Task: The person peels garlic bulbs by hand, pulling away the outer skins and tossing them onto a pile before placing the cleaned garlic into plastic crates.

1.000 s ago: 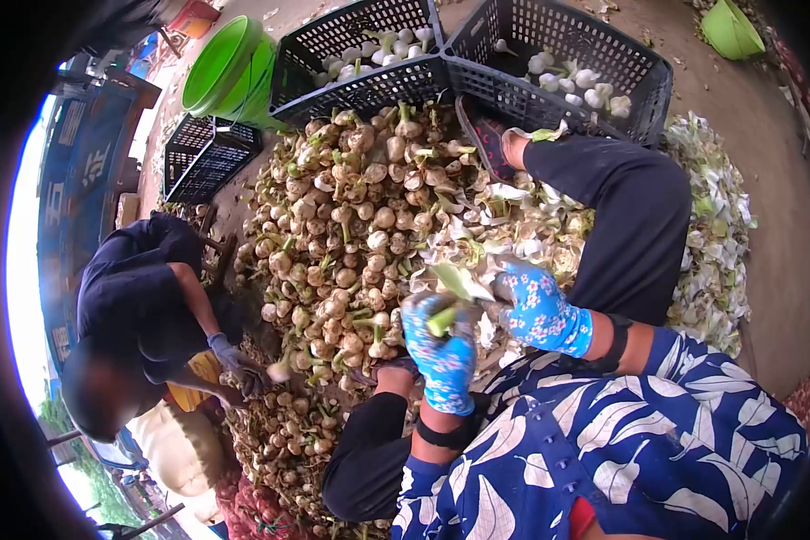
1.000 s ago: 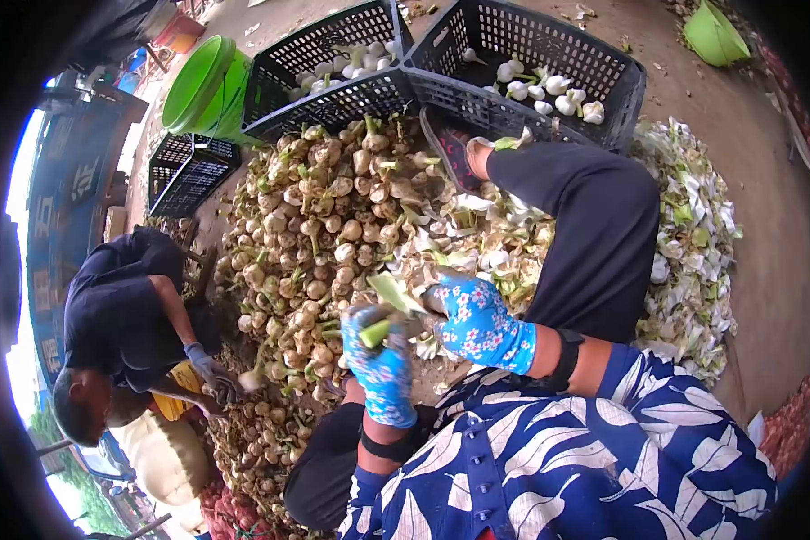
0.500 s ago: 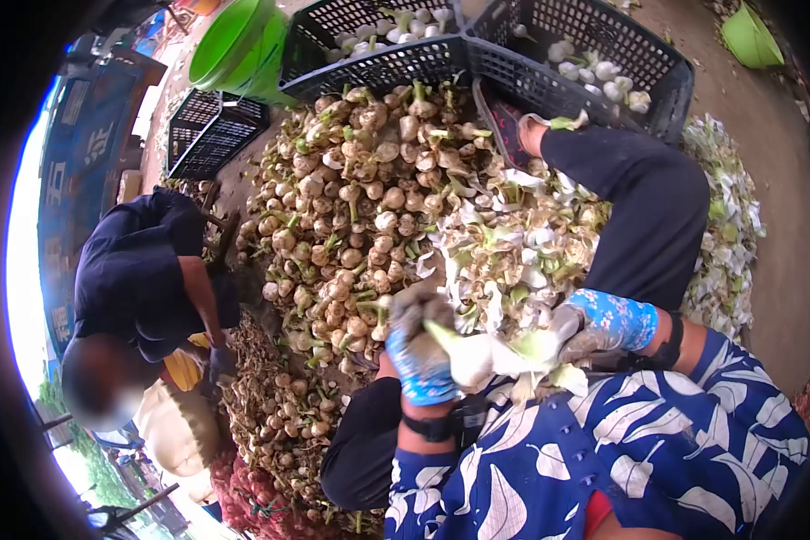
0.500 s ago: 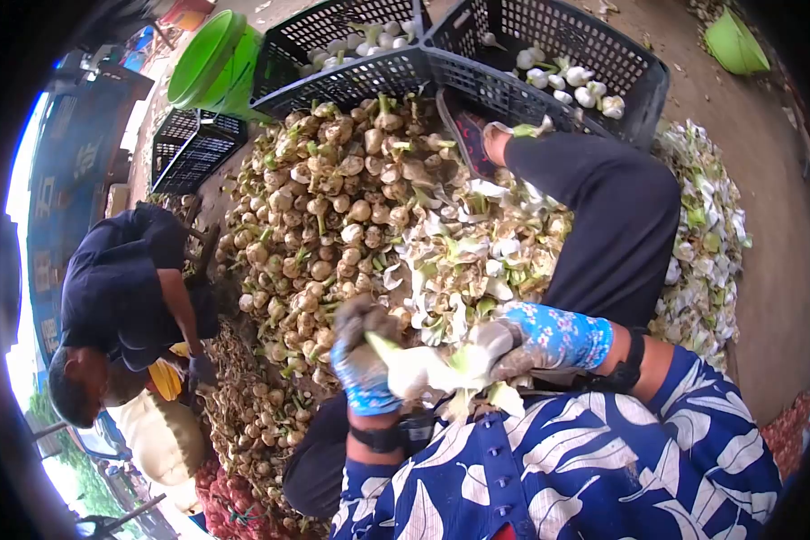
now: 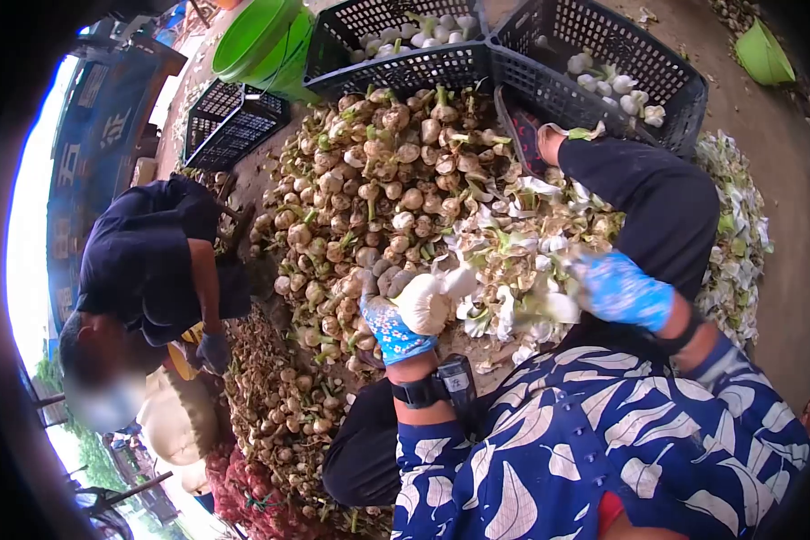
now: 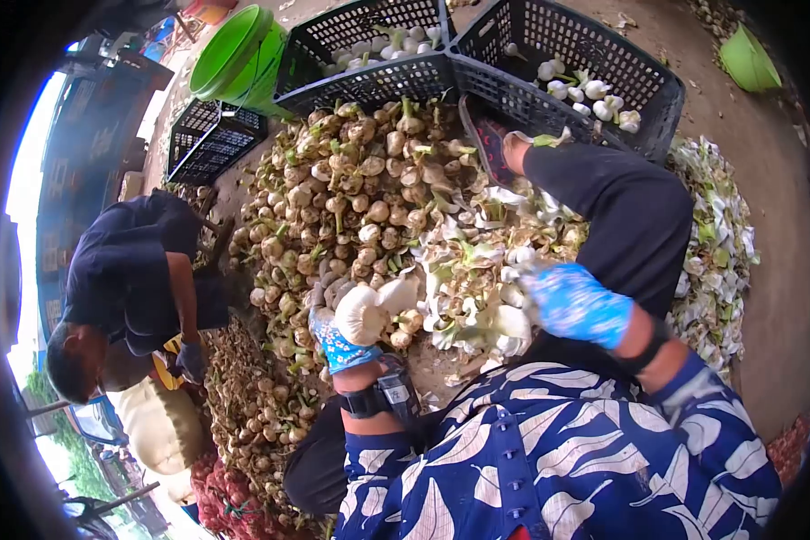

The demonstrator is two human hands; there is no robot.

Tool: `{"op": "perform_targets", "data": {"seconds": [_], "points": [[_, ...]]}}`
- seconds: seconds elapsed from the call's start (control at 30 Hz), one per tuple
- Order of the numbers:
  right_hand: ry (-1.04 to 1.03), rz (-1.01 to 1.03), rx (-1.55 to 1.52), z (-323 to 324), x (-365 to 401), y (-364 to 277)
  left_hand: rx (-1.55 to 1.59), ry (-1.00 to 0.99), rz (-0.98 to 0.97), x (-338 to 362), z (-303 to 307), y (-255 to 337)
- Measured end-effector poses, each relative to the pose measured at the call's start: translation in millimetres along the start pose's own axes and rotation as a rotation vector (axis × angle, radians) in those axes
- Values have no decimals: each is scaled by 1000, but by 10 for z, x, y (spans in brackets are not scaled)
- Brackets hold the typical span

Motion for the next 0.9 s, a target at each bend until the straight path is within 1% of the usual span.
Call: {"op": "perform_targets", "data": {"seconds": [0.03, 0.07, 0.1, 0.13, 0.17, 0.2, 0.23, 0.27, 0.3, 0.33, 0.4, 0.43, 0.47, 0.5, 0.53, 0.57, 0.6, 0.67, 0.7, 0.73, 0.8, 0.83, 0.87, 0.9], "points": [[68, -86, -2, 57, -137, -122, 50, 99, 115, 68, -137, -83], [67, 155, -238, -45, -245, -191, 187, -15, 180, 46, -45, -159], [276, 150, -344, 49, -301, -420, 177, 27, 193, 72, -51, -201], [298, 214, -397, 123, -356, -600, 160, 71, 211, 112, -59, -238], [113, 169, -353, 36, -492, -712, 10, 122, 118, 129, -36, -250], [-71, 129, -303, -47, -578, -759, 12, 120, 119, 131, -27, -251], [-71, 131, -297, -23, -567, -759, -65, 54, 82, 108, 1, -224], [-244, 118, -478, -36, -541, -765, -142, -11, 41, 62, 72, -182], [-426, 106, -658, -45, -497, -788, 22, -6, 152, -129, 455, -136], [-653, 9, -968, -2, -345, -804, 40, -25, 143, -117, 462, -106], [-813, 81, -1484, 86, -107, -690, 104, -1, 156, -92, 416, -89], [-690, 81, -1362, -16, -142, -501, -336, 32, -6, -153, 668, -10], [-564, 83, -1234, -120, -252, -331, 17, -17, 66, -188, 723, -63], [-417, 15, -913, -128, -394, -320, -150, 100, 4, -192, 726, -72], [5, 105, -279, -520, -457, -14, -318, 222, -59, -177, 719, -62], [-65, 38, -23, -415, -455, -114, -282, 234, 26, -195, 756, -71], [-140, -28, 233, -304, -471, -250, -281, 240, 27, -146, 640, -105], [211, 92, -220, -232, -452, -569, -336, 393, -10, -23, 503, -173], [197, 149, -102, -183, -450, -743, 101, 200, 197, -206, 904, -223], [281, 203, -26, -343, -459, -813, 80, 230, 116, -210, 940, -279], [273, 285, -143, -576, -609, -780, 70, 470, 160, -216, 960, -396], [343, 224, -312, -656, -706, -710, -136, 408, 82, -301, 1155, -379], [411, 160, -478, -729, -856, -586, -132, 552, 42, -250, 992, -335], [305, -146, -844, -914, -1019, -306, 23, 461, 109, -246, 1046, -299]]}}
Point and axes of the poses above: each hand's wrist, its own x-axis away from the middle knuckle, its own z-axis out of the back of the hand, y = z × x, the point moved 4 cm from there along -x, towards the middle knuckle, and after that the axes turned 10 degrees about -z, right-handed, at the moved point
